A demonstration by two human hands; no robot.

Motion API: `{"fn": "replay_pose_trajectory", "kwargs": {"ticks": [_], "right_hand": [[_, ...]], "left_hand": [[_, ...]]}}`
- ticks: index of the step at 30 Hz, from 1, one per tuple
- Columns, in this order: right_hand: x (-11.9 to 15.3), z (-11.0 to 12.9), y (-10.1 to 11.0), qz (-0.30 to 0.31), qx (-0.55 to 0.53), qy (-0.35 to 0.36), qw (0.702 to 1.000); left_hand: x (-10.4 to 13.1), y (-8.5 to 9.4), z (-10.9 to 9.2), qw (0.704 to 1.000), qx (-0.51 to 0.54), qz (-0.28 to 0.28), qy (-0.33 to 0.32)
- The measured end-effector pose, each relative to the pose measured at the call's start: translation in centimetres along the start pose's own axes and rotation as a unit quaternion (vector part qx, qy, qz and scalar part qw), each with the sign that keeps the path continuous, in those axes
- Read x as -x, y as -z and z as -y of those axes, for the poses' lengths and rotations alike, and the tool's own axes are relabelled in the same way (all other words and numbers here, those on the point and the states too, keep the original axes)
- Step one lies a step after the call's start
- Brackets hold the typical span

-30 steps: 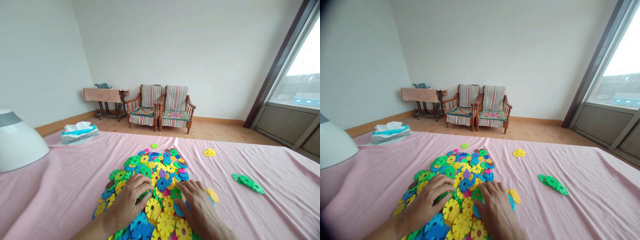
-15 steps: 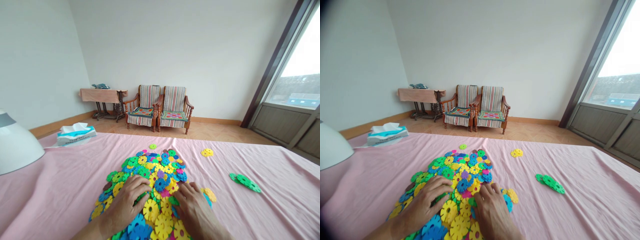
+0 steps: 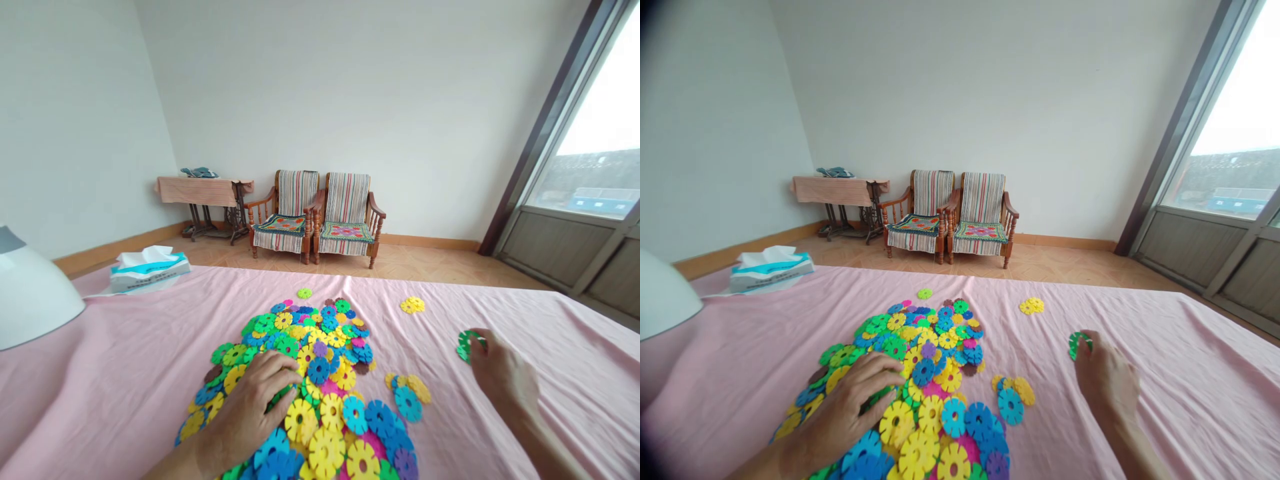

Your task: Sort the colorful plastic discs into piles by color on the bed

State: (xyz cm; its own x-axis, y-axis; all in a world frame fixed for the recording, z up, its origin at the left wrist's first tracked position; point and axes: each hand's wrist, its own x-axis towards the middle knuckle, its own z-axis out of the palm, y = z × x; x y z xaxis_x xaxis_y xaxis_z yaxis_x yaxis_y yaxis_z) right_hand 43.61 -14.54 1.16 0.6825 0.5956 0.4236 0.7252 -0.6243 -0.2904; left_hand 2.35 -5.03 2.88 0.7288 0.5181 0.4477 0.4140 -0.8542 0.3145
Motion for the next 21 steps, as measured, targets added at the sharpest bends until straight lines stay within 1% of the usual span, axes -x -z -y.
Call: {"fn": "replay_pose_trajectory", "kwargs": {"ticks": [2, 4, 5, 7, 9, 10, 12, 15, 18, 21], "right_hand": [[-0.8, -2.2, 0.1, 0.01, 0.043, -0.04, 0.998], [-1.1, -3.6, 0.1, 0.009, 0.055, -0.056, 0.997], [-1.2, -4.0, 0.1, -0.001, 0.058, -0.059, 0.997], [-1.1, -4.4, -0.2, -0.033, 0.058, -0.056, 0.996], [-1.0, -4.1, -0.4, -0.059, 0.05, -0.039, 0.996], [-0.9, -3.7, -0.6, -0.062, 0.037, -0.024, 0.997], [-0.6, -2.4, -0.9, -0.053, -0.017, 0.016, 0.998], [0.6, 0.9, -1.6, -0.012, -0.128, 0.097, 0.987], [2.5, 5.5, -2.2, 0.055, -0.201, 0.2, 0.957], [4.3, 10.2, -2.4, 0.116, -0.218, 0.299, 0.922]], "left_hand": [[0.0, 0.0, 0.0, 1.0, 0.0, -0.005, -0.001], [-0.1, 0.0, 0.0, 1.0, 0.0, -0.009, -0.003], [-0.1, 0.0, 0.0, 1.0, 0.0, -0.01, -0.003], [-0.1, 0.0, 0.0, 1.0, -0.001, -0.01, -0.003], [-0.1, 0.1, 0.0, 1.0, -0.001, -0.007, -0.002], [0.0, 0.1, 0.0, 1.0, 0.0, -0.005, -0.001], [0.0, 0.1, 0.0, 1.0, 0.003, -0.001, -0.002], [0.1, 0.1, 0.0, 1.0, 0.007, 0.002, 0.0], [0.0, 0.1, -0.1, 1.0, 0.008, 0.002, 0.005], [0.0, 0.1, -0.2, 1.0, 0.009, 0.004, 0.008]]}}
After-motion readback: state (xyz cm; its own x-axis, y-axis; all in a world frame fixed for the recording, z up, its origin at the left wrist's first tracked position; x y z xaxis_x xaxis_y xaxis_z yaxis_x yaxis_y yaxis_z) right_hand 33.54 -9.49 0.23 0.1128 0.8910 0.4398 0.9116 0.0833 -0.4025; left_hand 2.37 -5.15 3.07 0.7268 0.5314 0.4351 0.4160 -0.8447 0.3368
